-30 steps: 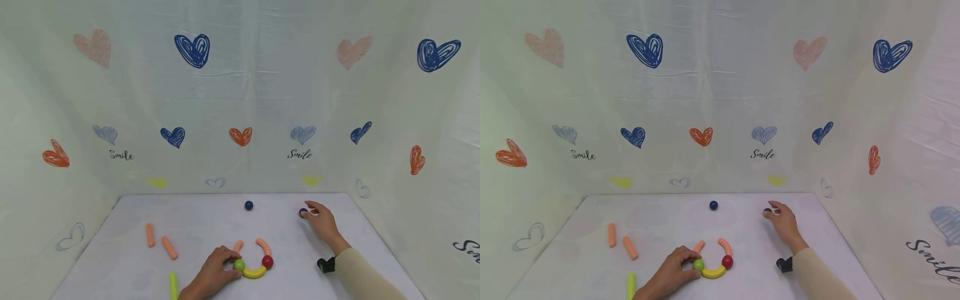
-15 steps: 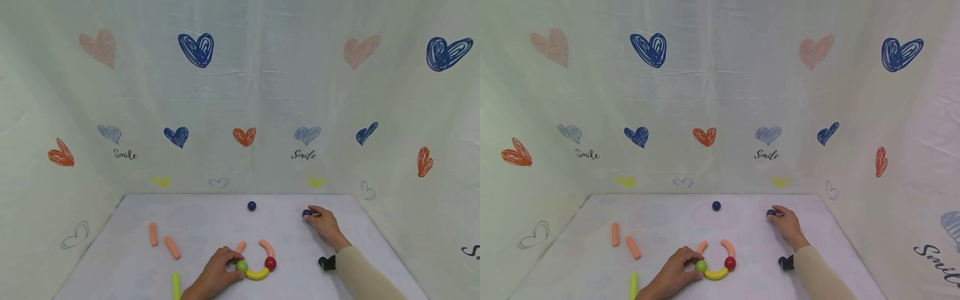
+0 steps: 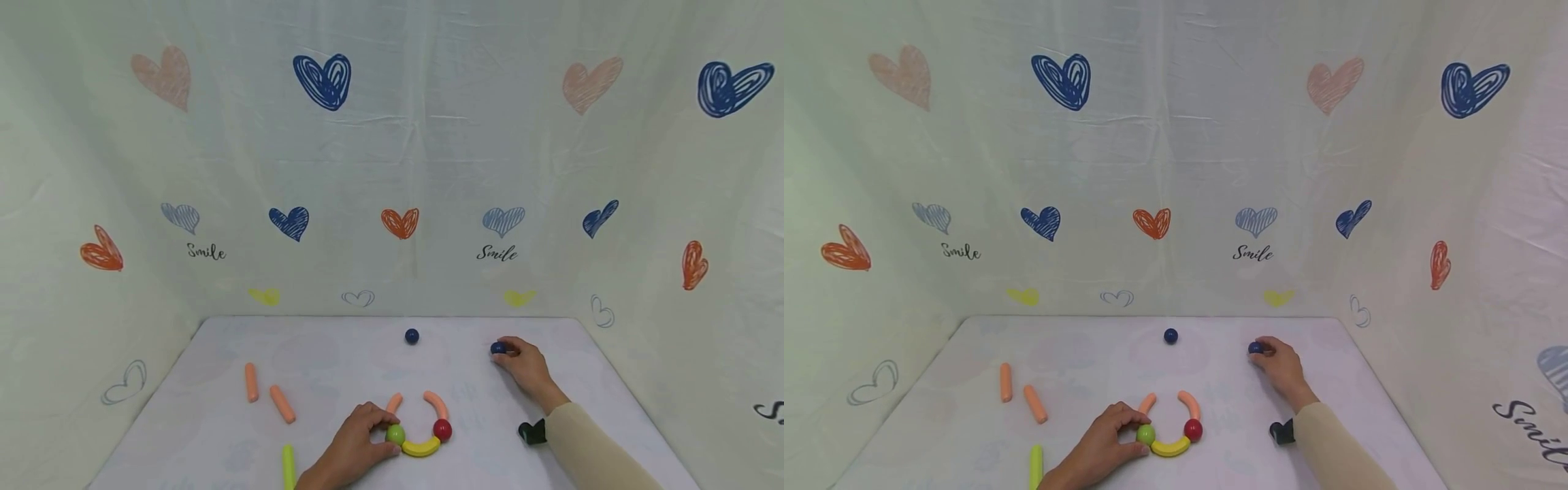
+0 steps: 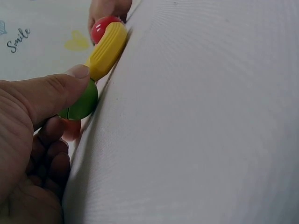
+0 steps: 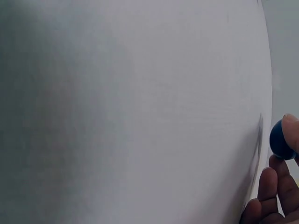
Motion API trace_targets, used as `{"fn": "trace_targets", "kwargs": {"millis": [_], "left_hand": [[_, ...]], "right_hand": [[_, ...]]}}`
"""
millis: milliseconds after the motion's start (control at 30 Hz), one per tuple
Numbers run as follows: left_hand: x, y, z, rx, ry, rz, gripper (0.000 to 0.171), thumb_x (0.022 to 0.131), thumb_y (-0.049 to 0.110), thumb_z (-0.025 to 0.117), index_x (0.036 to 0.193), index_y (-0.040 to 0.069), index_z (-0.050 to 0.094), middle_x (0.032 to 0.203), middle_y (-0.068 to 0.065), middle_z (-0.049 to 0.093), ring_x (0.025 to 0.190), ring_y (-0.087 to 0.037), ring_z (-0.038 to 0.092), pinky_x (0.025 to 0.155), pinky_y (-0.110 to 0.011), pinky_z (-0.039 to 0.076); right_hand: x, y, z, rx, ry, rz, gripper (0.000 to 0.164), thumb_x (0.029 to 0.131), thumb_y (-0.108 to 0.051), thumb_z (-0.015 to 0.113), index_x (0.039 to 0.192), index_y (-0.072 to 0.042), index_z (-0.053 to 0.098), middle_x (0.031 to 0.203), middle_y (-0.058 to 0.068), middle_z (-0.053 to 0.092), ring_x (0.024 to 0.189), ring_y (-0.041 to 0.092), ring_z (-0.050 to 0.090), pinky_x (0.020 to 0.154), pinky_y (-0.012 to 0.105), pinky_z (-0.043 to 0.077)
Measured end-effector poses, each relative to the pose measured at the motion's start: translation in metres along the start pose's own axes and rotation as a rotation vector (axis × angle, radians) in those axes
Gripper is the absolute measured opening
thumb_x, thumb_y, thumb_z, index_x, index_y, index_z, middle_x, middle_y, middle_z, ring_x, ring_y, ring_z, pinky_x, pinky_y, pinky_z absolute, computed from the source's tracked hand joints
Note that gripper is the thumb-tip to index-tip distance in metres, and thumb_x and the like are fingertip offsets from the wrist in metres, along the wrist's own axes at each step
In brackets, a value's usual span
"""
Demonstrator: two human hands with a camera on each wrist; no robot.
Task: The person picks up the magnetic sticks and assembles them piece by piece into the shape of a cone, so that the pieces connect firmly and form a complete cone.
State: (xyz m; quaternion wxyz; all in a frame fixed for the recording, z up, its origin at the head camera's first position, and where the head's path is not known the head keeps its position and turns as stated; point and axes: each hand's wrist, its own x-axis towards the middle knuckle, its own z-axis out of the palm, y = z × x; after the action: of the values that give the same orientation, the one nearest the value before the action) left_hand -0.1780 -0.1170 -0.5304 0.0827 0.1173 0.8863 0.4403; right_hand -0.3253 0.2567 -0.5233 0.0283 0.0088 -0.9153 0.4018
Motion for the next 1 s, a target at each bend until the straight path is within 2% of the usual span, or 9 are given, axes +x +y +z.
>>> {"fn": "trace_targets", "kwargs": {"millis": [167,467,733,1000], "left_hand": [[0.000,0.002,0.000,0.012,-0.003,-0.009,0.035,0.084,0.035,0.090,0.115,0.027,0.075,0.103,0.014,0.058,0.099,-0.005,0.052,0.088,-0.027,0.051],[-0.002,0.000,0.000,-0.001,0.005,0.019,0.035,0.085,0.034,0.090,0.116,0.026,0.075,0.104,0.013,0.059,0.097,-0.006,0.051,0.085,-0.026,0.048],[-0.001,0.000,0.000,-0.024,0.001,0.006,0.034,0.085,0.036,0.089,0.115,0.028,0.075,0.104,0.012,0.059,0.099,-0.007,0.051,0.085,-0.026,0.048],[-0.001,-0.003,0.000,-0.030,-0.003,0.021,0.035,0.086,0.036,0.089,0.116,0.027,0.075,0.105,0.014,0.059,0.099,-0.007,0.051,0.086,-0.025,0.047]], "right_hand": [[-0.005,-0.011,0.008,0.024,-0.016,-0.007,0.046,0.098,-0.017,0.075,0.140,-0.005,0.063,0.130,0.020,0.067,0.114,0.033,0.062,0.095,0.045,0.055],[-0.022,-0.056,0.037,0.053,-0.051,-0.046,0.041,0.095,-0.017,0.078,0.133,-0.011,0.067,0.116,0.008,0.069,0.106,0.025,0.061,0.082,0.032,0.056],[-0.045,-0.094,0.069,0.088,-0.122,-0.105,0.037,0.090,-0.016,0.084,0.125,-0.017,0.072,0.111,0.002,0.069,0.106,0.023,0.060,0.082,0.034,0.054],[-0.060,-0.101,0.091,0.030,-0.292,-0.212,0.033,0.093,-0.022,0.081,0.124,-0.023,0.070,0.114,-0.004,0.068,0.109,0.020,0.059,0.093,0.043,0.053]]}}
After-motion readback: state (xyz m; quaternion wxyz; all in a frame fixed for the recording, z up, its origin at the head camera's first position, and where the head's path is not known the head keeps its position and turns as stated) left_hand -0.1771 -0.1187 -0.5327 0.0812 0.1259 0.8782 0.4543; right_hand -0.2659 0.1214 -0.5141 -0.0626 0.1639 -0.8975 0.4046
